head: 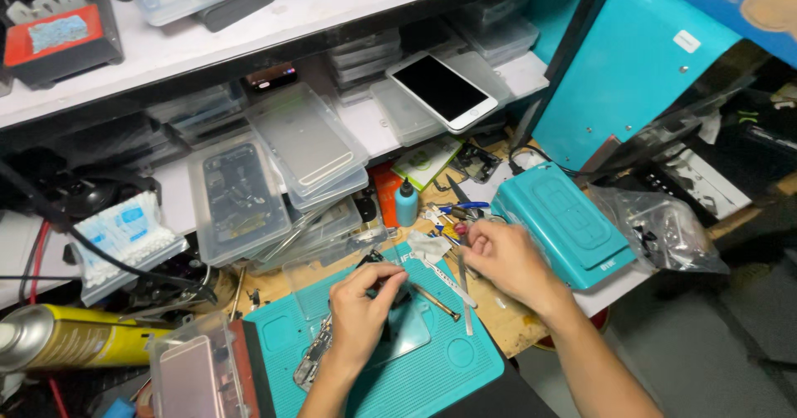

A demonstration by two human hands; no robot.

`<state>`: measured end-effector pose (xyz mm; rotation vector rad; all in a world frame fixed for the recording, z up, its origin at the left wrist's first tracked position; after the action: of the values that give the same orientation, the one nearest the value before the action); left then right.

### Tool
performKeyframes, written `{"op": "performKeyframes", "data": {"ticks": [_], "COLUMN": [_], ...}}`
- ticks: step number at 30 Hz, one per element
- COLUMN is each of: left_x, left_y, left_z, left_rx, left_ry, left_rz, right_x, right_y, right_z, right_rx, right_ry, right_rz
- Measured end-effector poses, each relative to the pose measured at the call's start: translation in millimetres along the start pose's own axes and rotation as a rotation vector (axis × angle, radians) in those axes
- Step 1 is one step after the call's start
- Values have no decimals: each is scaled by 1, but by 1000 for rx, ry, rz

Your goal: The person disassembles a smartphone at a repair bench, prying the back cover off the phone body and using a screwdriver and tweezers to remove internal components, placing small parts and screws on the work mat as they work through the phone.

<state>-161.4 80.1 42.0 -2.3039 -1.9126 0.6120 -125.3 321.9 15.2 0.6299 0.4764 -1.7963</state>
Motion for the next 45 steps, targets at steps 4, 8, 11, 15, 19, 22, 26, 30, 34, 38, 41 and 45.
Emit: {"op": "performKeyframes", "data": {"ticks": [4, 8, 11, 15, 19, 22, 26, 30, 34, 38, 41, 45], "left_x": [-32, -74, -100, -121, -130, -133, -133, -131, -129, -128, -126, -125], "left_y": [4, 17, 25, 33, 38, 39, 40, 40, 40, 40, 42, 42], "left_z": [-4, -26, -44, -60, -66, -67, -68, -69, -70, -70, -73, -75], "left_rx": [13, 160, 274, 364, 395, 394, 399, 411, 433, 451, 492, 521], "left_ry": [28, -50, -136, -154, -166, -158, -137, -127, -124, -136, -157, -190], "left_rz": [-120, -259, -302, -331, -313, -298, -281, -266, -261, -241, -229, -204], "right_x": [17, 53, 76, 55, 52, 50, 50, 48, 51, 49, 50, 50], "right_y": [12, 20, 26, 44, 48, 49, 51, 55, 49, 53, 52, 51], "right_z": [38, 74, 86, 155, 177, 184, 190, 194, 188, 194, 190, 189], "right_rx": [13, -36, 7, -598, -633, -634, -656, -699, -626, -705, -674, -684], "right_ry": [-725, -908, -703, -313, -270, -241, -230, -273, -204, -244, -227, -207], "right_rz": [177, 391, 423, 249, 195, 188, 188, 203, 205, 211, 212, 213]}}
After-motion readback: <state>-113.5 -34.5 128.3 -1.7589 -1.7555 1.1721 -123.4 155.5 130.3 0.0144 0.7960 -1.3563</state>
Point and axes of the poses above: each hand's wrist, its own y-axis away from the middle knuckle, its own x-axis out of the palm, z = x × y, the point moved 10 cm from there along -y, towards the middle knuckle, and after that the axes turned 4 degrees about -z, right-handed, at the moved point
